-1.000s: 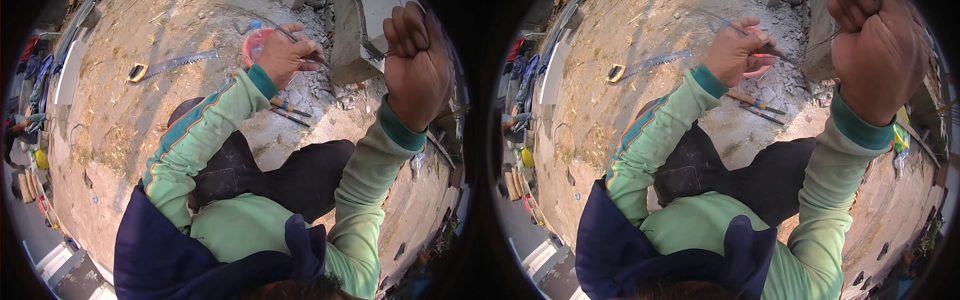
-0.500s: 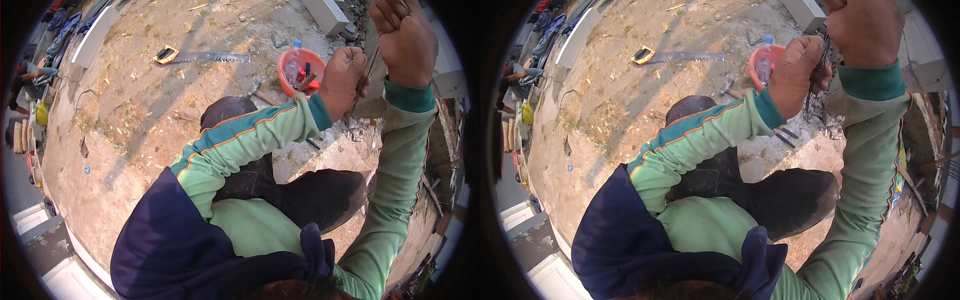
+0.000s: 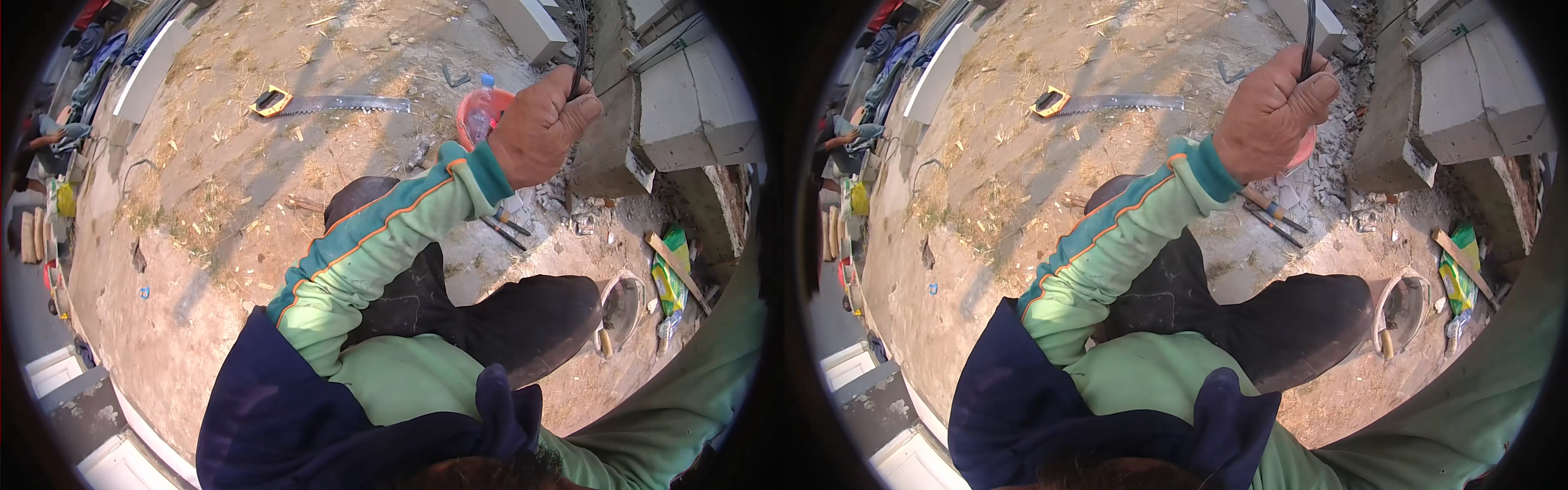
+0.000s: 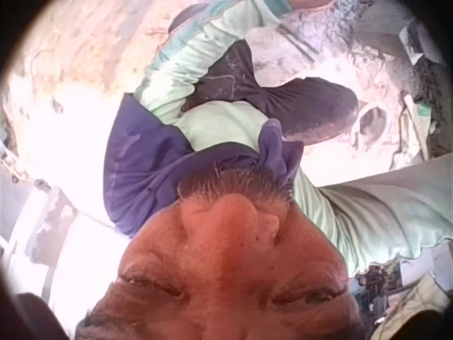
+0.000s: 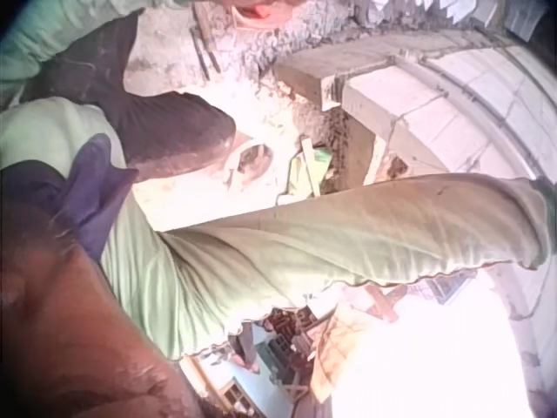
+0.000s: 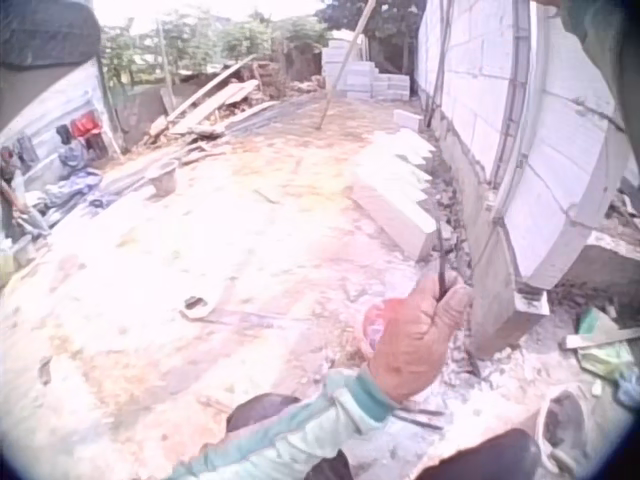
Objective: The person constructs a concrete block wall by preparing binding wire, hammering support rods, using a metal frame guide, and aligning the blocks on a construction site.
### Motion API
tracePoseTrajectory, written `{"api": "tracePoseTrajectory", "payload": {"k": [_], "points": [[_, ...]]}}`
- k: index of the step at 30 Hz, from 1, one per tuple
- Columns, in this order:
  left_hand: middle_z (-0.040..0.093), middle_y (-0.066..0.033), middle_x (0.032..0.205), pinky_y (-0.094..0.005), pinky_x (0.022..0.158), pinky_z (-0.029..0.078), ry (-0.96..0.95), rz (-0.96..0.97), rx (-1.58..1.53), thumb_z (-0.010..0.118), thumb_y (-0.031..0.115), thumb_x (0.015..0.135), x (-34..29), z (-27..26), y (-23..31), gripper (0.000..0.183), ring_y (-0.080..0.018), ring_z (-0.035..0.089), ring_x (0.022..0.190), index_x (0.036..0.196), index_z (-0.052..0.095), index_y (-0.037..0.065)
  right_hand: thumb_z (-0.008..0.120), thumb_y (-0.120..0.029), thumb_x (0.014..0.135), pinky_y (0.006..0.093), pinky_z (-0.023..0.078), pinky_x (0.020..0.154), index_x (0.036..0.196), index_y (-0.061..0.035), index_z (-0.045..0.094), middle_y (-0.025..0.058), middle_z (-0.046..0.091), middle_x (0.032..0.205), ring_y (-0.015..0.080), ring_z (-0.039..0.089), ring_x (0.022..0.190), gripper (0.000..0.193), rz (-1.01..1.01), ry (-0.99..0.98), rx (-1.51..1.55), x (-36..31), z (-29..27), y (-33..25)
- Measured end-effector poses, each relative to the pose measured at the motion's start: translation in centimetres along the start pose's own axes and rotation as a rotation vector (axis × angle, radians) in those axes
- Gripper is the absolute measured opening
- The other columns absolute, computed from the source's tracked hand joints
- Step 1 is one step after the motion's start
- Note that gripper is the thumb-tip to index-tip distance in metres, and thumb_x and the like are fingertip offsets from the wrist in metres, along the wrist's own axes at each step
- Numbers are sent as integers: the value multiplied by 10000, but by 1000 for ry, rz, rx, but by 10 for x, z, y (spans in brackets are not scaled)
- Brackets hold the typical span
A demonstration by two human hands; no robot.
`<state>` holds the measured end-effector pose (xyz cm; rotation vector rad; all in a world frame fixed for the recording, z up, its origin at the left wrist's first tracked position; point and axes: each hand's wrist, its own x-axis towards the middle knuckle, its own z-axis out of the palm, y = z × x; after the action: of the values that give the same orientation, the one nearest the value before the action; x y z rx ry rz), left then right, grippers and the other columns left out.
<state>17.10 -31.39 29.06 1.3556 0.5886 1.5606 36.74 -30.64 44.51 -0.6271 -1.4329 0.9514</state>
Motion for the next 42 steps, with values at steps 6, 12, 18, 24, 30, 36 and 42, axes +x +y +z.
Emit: {"api": "tracePoseTrajectory", "payload": {"k": [6, 12, 18, 24, 30, 36, 42], "points": [[720, -181, 939, -372, 765, 533, 198, 117, 1139, 607, 267, 988, 8, -194, 50, 335, -275, 701, 871, 1109, 651, -43, 408, -200, 1071, 218, 248, 473, 1150, -45, 537, -64, 365, 670, 45, 285, 527, 217, 502, -230, -171, -159, 17, 65], [668, -85, 797, -335, 636, 493, 294, 210, 1506, 562, 359, 1023, 4, -326, 82, 272, -204, 637, 708, 1104, 606, 103, 407, -212, 1083, 211, 258, 495, 1214, -18, 551, -57, 380, 703, 38, 292, 560, 276, 307, -328, -165, -61, -27, 13], [674, -125, 886, -479, 658, 511, -46, -218, 1663, 554, 354, 988, -67, -299, -27, 210, -379, 660, 817, 1054, 569, 155, 405, -225, 1094, 203, 268, 518, 1279, 9, 565, -49, 394, 735, 30, 300, 593, 338, 273, -307, -66, 40, -10, 33], [584, -149, 1229, -445, 926, 517, -363, -601, 1474, 680, 305, 903, -215, -324, -151, 536, -360, 612, 1111, 1385, 519, 135, 456, -261, 1082, 184, 254, 500, 1053, -47, 568, -74, 375, 679, 16, 305, 588, 243, 448, -105, -22, -49, 34, 120], [639, -137, 1190, -371, 820, 557, -314, -967, -79, 643, 277, 979, -12, -142, -36, 580, -223, 635, 1096, 1448, 414, 25, 464, -223, 1068, 341, 480, 643, 1081, -21, 551, 55, 625, 835, 176, 624, 725, 220, 377, -166, -311, -108, 26, 153], [630, -59, 909, -151, 462, 358, 195, -335, -234, 594, 177, 1009, 85, -33, -19, 498, -44, 507, 569, 1442, 431, -8, 449, -218, 1058, 435, 490, 699, 1126, -26, 560, 137, 657, 856, 365, 657, 788, 232, 323, -517, -502, -142, 49, 181], [539, 34, 742, -180, 405, 270, 202, -241, -266, 612, 145, 994, 85, -22, -41, 298, -13, 384, 493, 1249, 619, -10, 513, -226, 1051, 266, 483, 758, 1294, 13, 542, 49, 599, 966, 99, 562, 814, 342, 760, -711, -184, -130, 23, 178]]}}
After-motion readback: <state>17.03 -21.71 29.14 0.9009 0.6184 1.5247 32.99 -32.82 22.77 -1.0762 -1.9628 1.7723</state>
